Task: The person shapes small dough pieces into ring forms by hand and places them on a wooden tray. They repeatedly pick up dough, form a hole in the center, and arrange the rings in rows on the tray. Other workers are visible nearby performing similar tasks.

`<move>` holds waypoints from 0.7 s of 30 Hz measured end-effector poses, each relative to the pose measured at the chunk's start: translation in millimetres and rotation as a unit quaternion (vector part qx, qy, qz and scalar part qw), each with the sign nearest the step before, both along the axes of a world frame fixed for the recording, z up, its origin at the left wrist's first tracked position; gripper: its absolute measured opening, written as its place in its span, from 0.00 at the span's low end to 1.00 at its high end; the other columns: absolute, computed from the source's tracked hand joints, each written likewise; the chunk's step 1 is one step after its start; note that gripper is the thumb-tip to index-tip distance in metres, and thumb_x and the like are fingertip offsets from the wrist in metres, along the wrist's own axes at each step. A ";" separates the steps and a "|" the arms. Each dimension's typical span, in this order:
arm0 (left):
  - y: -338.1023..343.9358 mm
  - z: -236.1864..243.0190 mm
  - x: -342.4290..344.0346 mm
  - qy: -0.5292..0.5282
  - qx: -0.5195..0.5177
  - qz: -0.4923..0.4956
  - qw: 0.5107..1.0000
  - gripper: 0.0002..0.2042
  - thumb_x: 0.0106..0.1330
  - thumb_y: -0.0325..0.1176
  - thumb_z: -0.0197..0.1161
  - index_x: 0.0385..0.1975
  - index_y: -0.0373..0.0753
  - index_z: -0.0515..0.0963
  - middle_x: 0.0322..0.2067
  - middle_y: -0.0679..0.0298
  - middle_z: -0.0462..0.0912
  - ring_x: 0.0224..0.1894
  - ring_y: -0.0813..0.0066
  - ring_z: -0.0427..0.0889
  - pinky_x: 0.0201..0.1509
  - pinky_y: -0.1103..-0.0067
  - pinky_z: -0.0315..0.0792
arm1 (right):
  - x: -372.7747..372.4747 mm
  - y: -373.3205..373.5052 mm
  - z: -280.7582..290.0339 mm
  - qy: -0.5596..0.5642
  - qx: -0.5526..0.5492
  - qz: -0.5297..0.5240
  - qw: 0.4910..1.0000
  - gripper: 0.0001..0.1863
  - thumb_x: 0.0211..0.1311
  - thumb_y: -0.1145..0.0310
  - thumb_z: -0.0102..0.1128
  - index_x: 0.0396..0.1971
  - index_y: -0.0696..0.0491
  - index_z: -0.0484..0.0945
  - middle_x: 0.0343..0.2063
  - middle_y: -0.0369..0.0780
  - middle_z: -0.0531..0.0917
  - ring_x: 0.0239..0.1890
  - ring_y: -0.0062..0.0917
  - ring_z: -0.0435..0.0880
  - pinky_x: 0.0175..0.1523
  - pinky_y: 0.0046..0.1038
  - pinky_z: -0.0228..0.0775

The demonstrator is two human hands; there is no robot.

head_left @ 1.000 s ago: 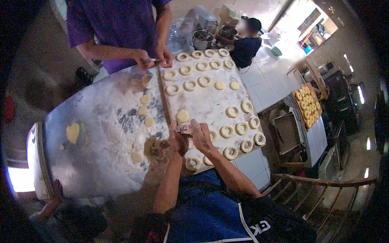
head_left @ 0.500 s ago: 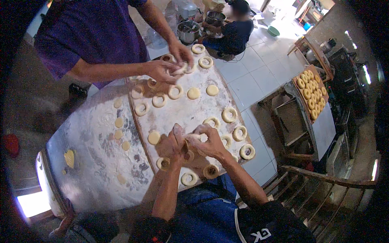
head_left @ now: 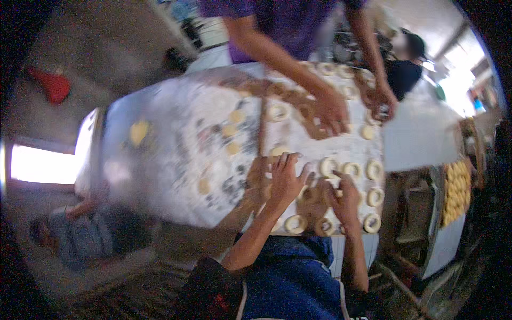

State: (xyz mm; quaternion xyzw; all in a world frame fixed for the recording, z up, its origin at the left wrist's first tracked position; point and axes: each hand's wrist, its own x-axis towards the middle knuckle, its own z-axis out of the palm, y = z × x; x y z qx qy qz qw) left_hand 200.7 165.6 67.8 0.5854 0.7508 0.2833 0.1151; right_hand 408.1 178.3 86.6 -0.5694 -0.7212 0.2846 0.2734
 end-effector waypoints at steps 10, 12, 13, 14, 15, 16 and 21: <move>-153.3 3.1 -191.6 0.068 -0.124 0.190 0.972 0.21 0.50 0.37 0.73 0.44 0.39 0.79 0.46 0.53 0.79 0.55 0.52 0.71 0.63 0.59 0.62 | -187.0 -57.9 -20.1 0.077 -0.044 0.238 0.967 0.17 0.55 0.69 0.64 0.46 0.53 0.79 0.43 0.46 0.82 0.43 0.39 0.83 0.48 0.35 0.77; -151.6 10.1 -194.4 -0.054 -0.102 0.182 0.977 0.23 0.48 0.36 0.74 0.45 0.38 0.79 0.46 0.52 0.79 0.54 0.52 0.73 0.64 0.60 0.62 | -235.1 -67.7 -28.6 0.130 -0.029 0.260 0.956 0.18 0.59 0.71 0.65 0.51 0.56 0.78 0.39 0.46 0.84 0.34 0.29 0.85 0.42 0.30 0.77; -151.5 13.4 -196.2 -0.091 -0.093 0.153 0.980 0.23 0.48 0.34 0.74 0.45 0.36 0.78 0.45 0.53 0.80 0.50 0.54 0.76 0.58 0.63 0.67 | -250.9 -71.0 -30.4 0.164 -0.085 0.265 0.946 0.19 0.60 0.70 0.65 0.52 0.57 0.77 0.39 0.45 0.85 0.36 0.27 0.85 0.43 0.29 0.77; -154.0 16.1 -199.0 -0.144 -0.045 0.130 0.980 0.23 0.48 0.32 0.74 0.45 0.35 0.78 0.43 0.53 0.81 0.47 0.57 0.79 0.53 0.66 0.71 | -263.8 -74.5 -31.6 0.198 -0.143 0.268 0.932 0.20 0.61 0.70 0.65 0.53 0.58 0.77 0.40 0.44 0.85 0.38 0.26 0.85 0.44 0.28 0.77; -157.7 17.4 -202.3 -0.195 0.002 0.108 0.975 0.23 0.48 0.29 0.75 0.46 0.33 0.78 0.41 0.54 0.82 0.44 0.59 0.82 0.47 0.69 0.75 | -272.0 -77.3 -31.5 0.227 -0.218 0.266 0.911 0.21 0.61 0.69 0.66 0.54 0.59 0.76 0.41 0.43 0.86 0.40 0.24 0.85 0.45 0.28 0.78; -163.5 17.0 -205.5 -0.211 0.024 0.101 0.972 0.22 0.50 0.30 0.74 0.46 0.32 0.79 0.41 0.55 0.82 0.43 0.61 0.83 0.46 0.71 0.76 | -276.0 -80.4 -30.3 0.222 -0.209 0.263 0.915 0.22 0.62 0.69 0.66 0.54 0.60 0.76 0.41 0.43 0.86 0.41 0.23 0.85 0.46 0.27 0.78; -190.9 1.0 -232.9 -0.519 0.013 0.095 0.850 0.18 0.61 0.33 0.68 0.49 0.31 0.80 0.39 0.58 0.84 0.42 0.70 0.83 0.43 0.76 0.77 | -294.5 -102.5 -18.5 0.250 -0.223 0.210 0.919 0.23 0.58 0.71 0.69 0.53 0.61 0.75 0.38 0.42 0.86 0.41 0.24 0.85 0.47 0.27 0.78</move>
